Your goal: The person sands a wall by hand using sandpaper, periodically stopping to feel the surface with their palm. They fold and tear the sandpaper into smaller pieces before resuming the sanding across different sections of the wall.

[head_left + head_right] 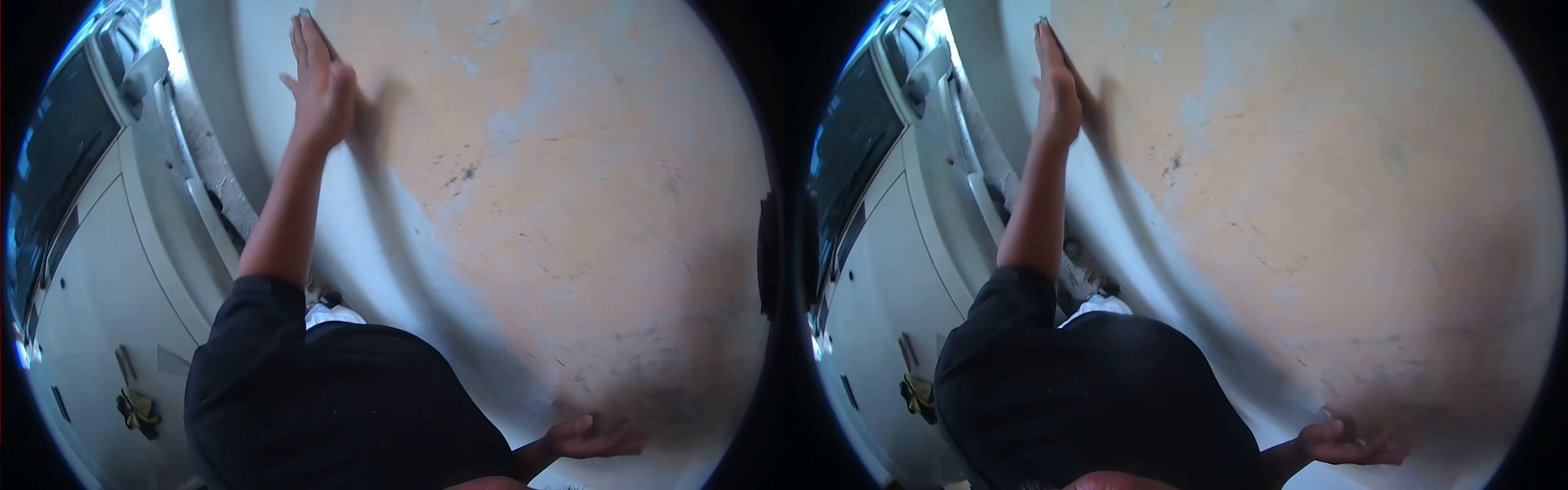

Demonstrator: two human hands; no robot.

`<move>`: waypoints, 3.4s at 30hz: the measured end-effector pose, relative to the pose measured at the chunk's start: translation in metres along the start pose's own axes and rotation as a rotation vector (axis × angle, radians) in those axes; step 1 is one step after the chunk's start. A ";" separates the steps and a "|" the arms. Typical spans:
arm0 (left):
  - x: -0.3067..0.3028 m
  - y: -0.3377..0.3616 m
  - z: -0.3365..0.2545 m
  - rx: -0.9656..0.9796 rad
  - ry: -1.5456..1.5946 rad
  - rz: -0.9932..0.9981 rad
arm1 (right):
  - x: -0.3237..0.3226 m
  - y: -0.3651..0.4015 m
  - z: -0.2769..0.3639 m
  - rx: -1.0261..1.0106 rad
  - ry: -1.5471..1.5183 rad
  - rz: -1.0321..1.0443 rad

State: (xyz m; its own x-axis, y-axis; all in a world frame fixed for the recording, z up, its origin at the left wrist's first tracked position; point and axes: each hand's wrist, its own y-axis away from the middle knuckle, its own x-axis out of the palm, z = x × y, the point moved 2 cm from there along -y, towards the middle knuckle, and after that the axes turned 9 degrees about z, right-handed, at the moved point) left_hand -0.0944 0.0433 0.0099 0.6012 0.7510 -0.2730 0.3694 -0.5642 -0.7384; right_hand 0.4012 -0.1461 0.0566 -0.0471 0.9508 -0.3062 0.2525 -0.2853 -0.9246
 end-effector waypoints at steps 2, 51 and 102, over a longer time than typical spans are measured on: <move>0.023 0.035 -0.030 0.126 -0.052 0.046 | 0.004 -0.015 0.025 -0.185 -0.018 0.006; 0.069 0.193 -0.106 0.695 0.064 0.292 | 0.029 -0.039 0.075 -0.121 0.022 0.072; 0.042 0.079 -0.062 -0.450 0.114 0.031 | 0.017 -0.010 0.046 -0.522 -0.472 0.108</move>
State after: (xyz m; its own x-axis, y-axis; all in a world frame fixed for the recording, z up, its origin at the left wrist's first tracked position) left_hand 0.0043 0.0089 -0.0214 0.6815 0.7031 -0.2030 0.6056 -0.6976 -0.3829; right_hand 0.3530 -0.1329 0.0503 -0.3790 0.7329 -0.5650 0.7041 -0.1678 -0.6900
